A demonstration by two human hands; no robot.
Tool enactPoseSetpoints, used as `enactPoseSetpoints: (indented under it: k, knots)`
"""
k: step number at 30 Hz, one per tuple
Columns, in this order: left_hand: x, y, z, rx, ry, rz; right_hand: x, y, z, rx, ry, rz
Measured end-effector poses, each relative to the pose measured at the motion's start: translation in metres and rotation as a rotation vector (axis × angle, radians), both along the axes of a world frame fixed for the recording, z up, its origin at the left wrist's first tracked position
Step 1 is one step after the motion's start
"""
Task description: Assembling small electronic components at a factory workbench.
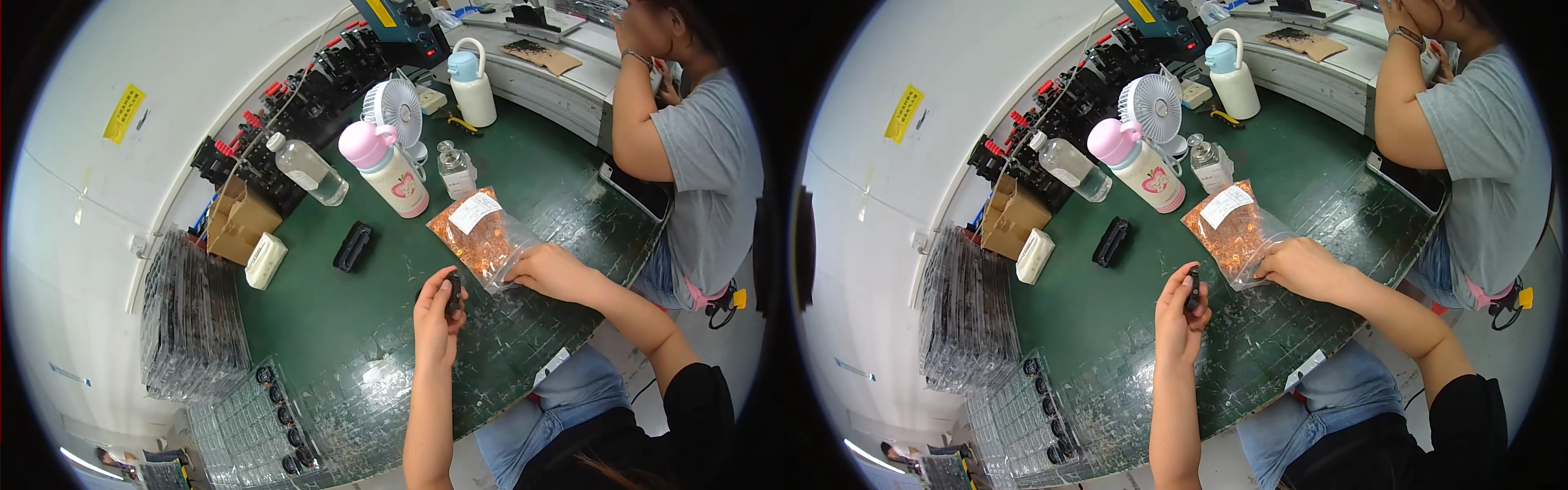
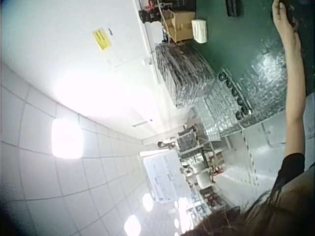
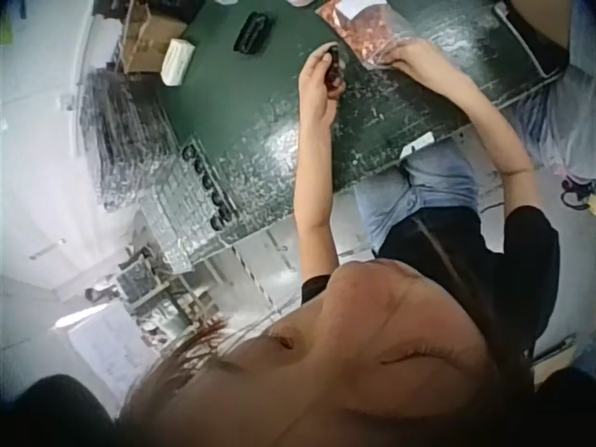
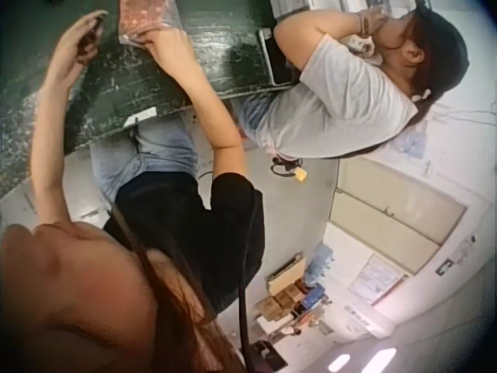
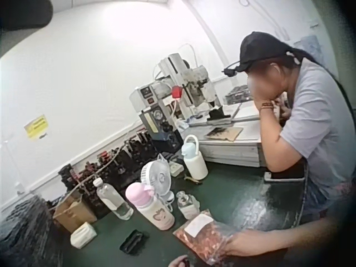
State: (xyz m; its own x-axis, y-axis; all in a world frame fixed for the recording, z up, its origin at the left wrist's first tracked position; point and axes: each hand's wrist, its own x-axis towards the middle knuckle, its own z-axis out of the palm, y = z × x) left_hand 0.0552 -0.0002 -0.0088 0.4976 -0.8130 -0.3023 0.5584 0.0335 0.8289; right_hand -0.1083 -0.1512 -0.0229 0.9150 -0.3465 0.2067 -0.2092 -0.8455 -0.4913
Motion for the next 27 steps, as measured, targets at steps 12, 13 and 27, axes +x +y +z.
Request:
enactPoseSetpoints:
  k: [12, 13, 27]
  knots:
    - [0.000, -0.005, -0.001, -0.003, -0.029, -0.010, 0.013, -0.005, 0.003, -0.206, 0.123, 0.036]
    - [0.000, -0.002, -0.002, -0.002, -0.033, 0.000, 0.015, -0.002, 0.007, -0.221, 0.132, 0.049]
    - [-0.002, -0.005, 0.009, -0.179, -0.053, 0.189, 0.058, 0.013, 0.063, 0.774, -0.496, 0.148]
